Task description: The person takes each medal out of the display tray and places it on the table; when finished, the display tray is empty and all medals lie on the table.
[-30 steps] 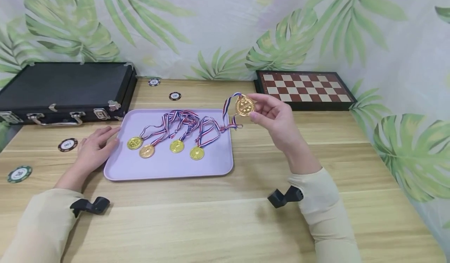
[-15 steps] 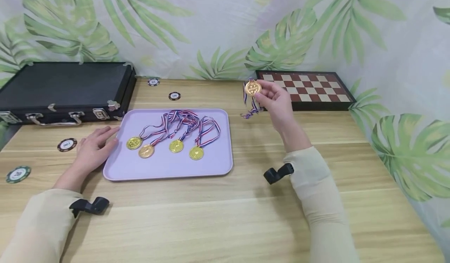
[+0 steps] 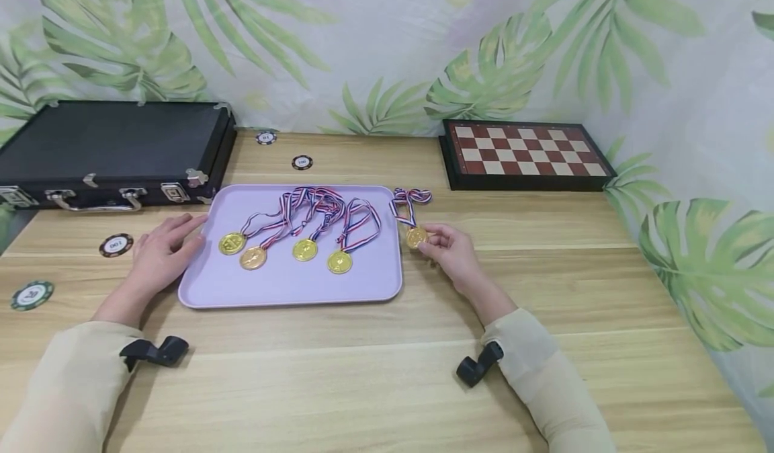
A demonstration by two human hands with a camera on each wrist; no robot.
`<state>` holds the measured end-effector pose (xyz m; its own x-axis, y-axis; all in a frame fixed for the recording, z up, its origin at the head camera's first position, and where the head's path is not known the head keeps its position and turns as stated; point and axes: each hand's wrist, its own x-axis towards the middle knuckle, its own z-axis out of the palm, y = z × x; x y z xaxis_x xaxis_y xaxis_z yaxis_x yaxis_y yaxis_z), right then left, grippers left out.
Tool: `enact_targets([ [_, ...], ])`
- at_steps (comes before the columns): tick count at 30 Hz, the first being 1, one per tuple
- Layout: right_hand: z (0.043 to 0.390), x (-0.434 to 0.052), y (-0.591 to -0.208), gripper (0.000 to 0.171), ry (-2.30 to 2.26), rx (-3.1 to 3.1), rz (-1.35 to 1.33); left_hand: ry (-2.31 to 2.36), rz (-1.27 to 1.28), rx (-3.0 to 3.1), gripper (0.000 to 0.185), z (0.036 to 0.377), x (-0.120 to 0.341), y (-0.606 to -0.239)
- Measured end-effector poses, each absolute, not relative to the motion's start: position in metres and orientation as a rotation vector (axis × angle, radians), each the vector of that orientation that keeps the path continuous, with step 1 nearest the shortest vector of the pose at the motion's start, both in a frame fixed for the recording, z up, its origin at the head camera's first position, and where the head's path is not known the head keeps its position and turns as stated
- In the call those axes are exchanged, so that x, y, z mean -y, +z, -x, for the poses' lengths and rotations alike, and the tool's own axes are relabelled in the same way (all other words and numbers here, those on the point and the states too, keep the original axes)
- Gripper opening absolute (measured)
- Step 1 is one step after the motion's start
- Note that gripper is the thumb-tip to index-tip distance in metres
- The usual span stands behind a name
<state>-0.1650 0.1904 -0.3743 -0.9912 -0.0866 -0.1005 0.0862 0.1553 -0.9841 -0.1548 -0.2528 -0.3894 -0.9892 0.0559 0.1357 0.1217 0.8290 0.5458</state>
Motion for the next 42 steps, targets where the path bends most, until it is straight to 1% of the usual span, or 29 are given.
enact_targets([
  [5,0.158,-0.192,-0.381,0.038,-1.876,-2.384,0.008,-0.871,0.135,2.902,0.045,0.155,0.253,-0.388],
  [10,0.154,-0.195,-0.384,0.035,-1.693,-2.565,0.026,-0.864,0.134,2.904,0.045,0.155,0.253,-0.389],
  [17,0.150,-0.195,-0.382,0.033,-1.373,-2.792,0.160,-0.864,0.133,2.910,0.046,0.155,0.253,-0.389],
  [22,0.150,-0.196,-0.379,0.033,-1.353,-2.771,0.229,-0.879,0.133,2.905,0.046,0.154,0.253,-0.390],
  [26,0.152,-0.194,-0.367,0.037,-1.373,-2.817,0.231,-0.881,0.135,2.899,0.046,0.154,0.253,-0.390],
  [29,0.153,-0.183,-0.353,0.039,-1.401,-2.853,0.230,-0.880,0.132,2.899,0.046,0.154,0.254,-0.389],
  [33,0.152,-0.155,-0.340,0.040,-1.468,-2.774,0.385,-0.879,0.137,2.897,0.045,0.153,0.253,-0.388],
  [37,0.152,-0.124,-0.344,0.040,-1.455,-2.675,0.581,-0.879,0.142,2.895,0.045,0.153,0.253,-0.388],
  [42,0.156,-0.097,-0.363,0.045,-1.187,-2.763,0.692,-0.872,0.136,2.900,0.045,0.153,0.252,-0.388],
])
